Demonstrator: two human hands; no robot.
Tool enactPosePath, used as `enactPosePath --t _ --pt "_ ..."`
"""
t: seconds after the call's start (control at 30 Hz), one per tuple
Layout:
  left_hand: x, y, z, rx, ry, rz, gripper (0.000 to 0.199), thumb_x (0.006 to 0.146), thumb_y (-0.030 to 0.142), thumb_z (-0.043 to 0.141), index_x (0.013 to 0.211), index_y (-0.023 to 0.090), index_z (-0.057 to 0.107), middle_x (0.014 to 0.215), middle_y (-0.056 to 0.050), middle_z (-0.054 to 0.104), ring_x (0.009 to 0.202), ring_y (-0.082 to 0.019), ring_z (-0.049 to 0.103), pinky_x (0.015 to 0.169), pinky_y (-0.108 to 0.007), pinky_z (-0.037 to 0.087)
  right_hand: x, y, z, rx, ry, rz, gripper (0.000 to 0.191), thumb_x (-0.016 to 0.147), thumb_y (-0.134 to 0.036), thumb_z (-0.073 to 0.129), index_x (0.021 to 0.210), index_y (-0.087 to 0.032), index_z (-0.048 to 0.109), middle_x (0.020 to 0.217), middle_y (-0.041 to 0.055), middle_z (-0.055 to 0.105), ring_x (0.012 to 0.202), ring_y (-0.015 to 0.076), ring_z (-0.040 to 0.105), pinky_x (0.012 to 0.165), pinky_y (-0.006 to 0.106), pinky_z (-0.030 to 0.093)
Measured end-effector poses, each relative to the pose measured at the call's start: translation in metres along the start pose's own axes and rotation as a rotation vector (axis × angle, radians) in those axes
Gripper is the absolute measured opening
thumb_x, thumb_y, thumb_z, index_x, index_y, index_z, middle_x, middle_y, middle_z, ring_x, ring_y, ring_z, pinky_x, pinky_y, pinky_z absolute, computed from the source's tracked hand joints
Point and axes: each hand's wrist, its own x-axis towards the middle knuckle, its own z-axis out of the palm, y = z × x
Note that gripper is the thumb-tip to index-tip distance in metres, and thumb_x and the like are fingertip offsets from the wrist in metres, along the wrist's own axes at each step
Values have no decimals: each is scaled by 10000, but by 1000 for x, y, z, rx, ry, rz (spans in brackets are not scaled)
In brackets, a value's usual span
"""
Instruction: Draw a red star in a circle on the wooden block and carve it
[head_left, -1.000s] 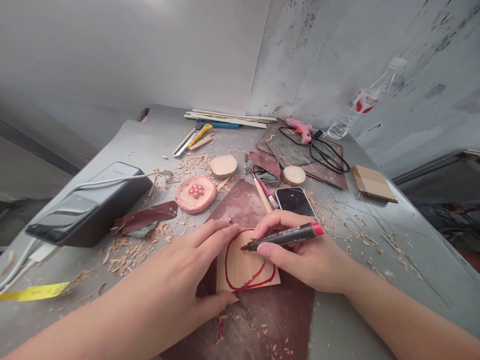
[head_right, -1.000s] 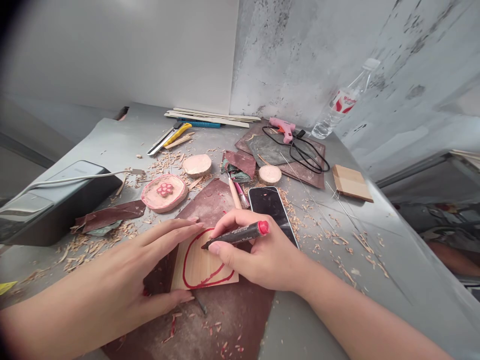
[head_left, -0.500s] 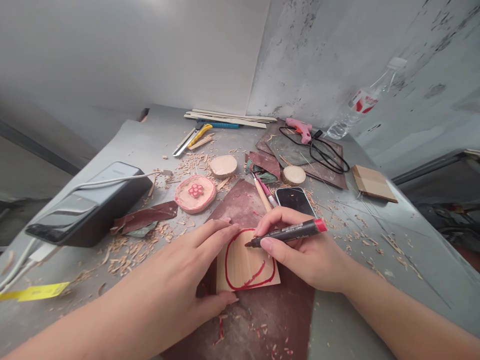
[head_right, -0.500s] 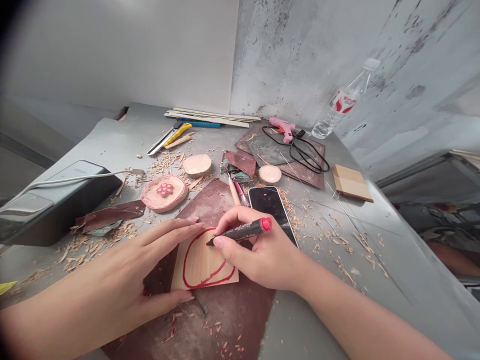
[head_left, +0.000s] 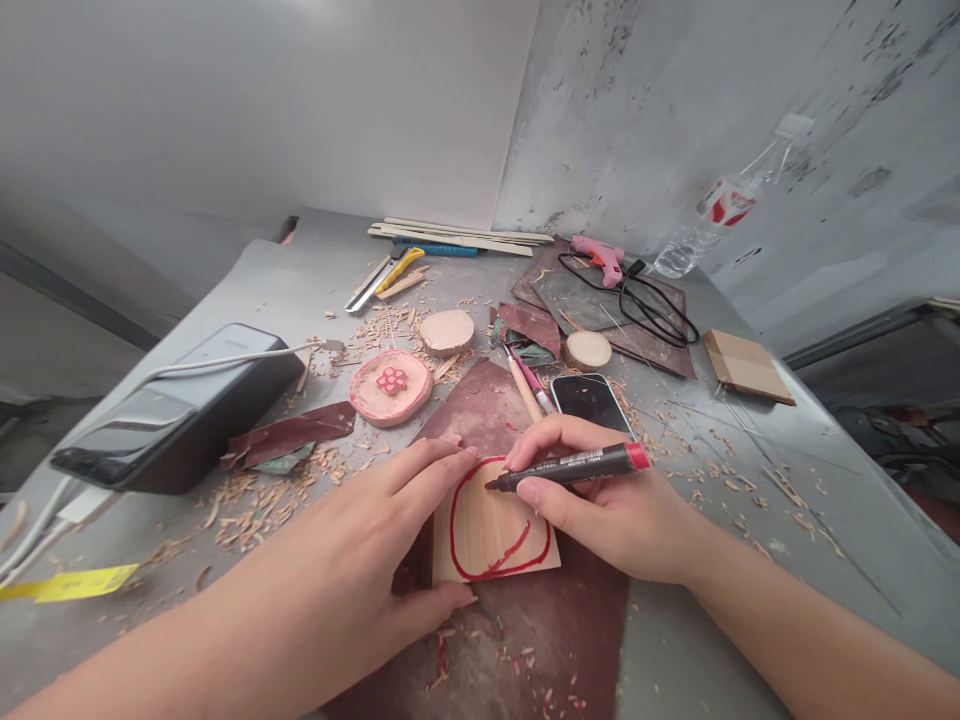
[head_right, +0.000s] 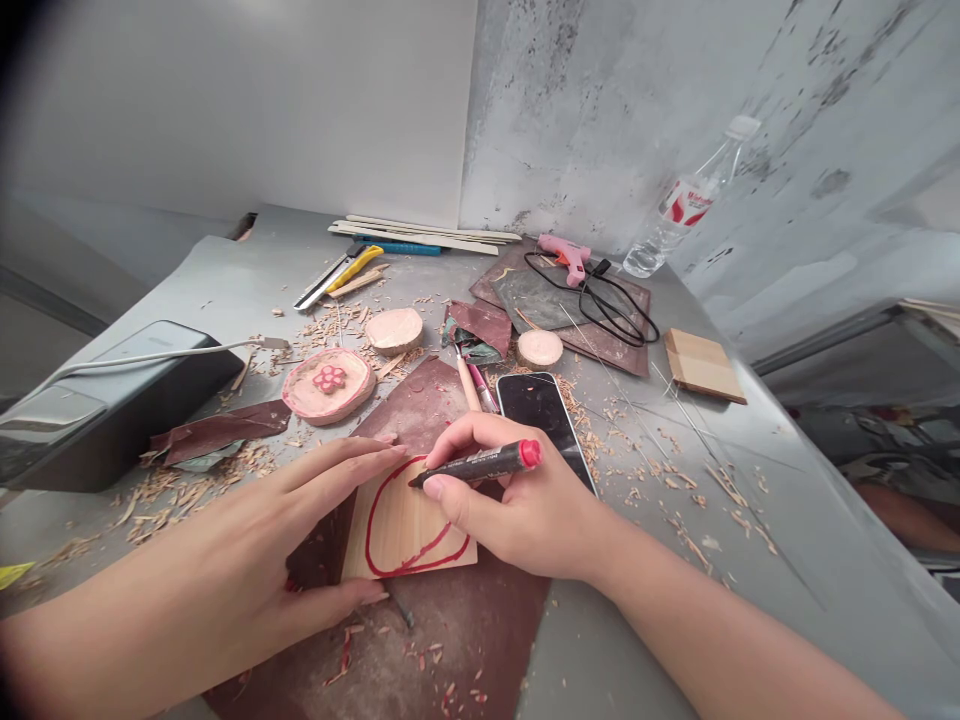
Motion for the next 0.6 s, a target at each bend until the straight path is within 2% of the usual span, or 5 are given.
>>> enactPosePath --t 0.23,0.43,0.6 --pt "0 1 1 6 15 -1 818 957 413 833 1700 358 498 1778 -82 609 1525 -387 702 1215 -511 653 -1 1 0 -28 -5 -4 68 1006 -230 773 1071 -246 763 912 -25 740 657 123 568 589 276 457" --pt "0 0 1 -23 17 -4 820 947 422 850 1697 353 527 1777 -97 609 1517 -402 707 1214 -518 653 1 -2 0 -28 -2 15 80 1003 -240 772 1083 -248 763 974 4 787 765 160 666 655 291 514" --pt "0 0 1 -17 15 -8 807 949 418 842 1690 355 526 1780 -79 607 1519 -391 706 1211 -517 660 0 2 0 -46 -2 -23 69 1011 -250 769 1078 -253 757 941 -5 778 726 154 645 629 291 497"
